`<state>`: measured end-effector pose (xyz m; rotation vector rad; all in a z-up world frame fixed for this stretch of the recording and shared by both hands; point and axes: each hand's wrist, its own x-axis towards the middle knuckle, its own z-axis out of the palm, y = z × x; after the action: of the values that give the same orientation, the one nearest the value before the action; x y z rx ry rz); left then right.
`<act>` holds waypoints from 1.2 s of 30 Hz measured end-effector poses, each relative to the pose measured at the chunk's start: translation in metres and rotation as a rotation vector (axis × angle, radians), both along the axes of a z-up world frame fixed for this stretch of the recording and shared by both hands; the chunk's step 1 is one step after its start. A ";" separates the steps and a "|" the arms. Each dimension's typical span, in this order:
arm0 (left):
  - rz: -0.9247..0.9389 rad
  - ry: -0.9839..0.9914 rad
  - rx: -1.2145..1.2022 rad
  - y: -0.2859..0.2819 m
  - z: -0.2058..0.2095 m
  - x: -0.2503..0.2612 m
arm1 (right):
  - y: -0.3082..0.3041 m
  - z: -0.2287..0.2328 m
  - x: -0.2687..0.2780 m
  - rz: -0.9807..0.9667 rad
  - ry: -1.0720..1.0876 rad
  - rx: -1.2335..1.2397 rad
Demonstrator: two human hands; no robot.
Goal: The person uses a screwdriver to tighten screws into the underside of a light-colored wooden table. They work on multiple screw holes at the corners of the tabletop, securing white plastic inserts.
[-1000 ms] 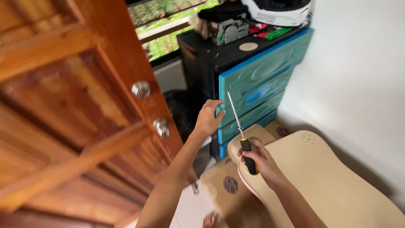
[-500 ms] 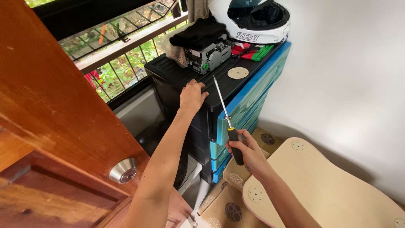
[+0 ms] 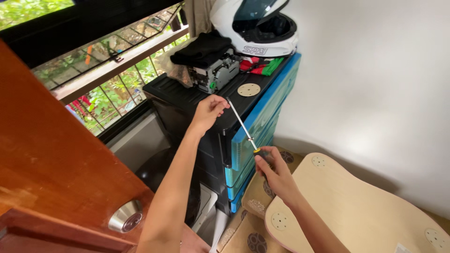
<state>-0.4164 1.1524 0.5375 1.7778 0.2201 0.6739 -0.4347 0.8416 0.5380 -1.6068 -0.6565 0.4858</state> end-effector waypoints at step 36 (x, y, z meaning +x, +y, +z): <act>-0.931 0.281 0.251 -0.419 0.008 0.145 | -0.414 0.030 0.016 -0.709 -0.244 -0.762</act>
<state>-0.2715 0.7333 0.5454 1.9477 -0.5104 -0.2284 -0.4189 0.4275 0.5677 -2.4932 -0.0138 -0.0144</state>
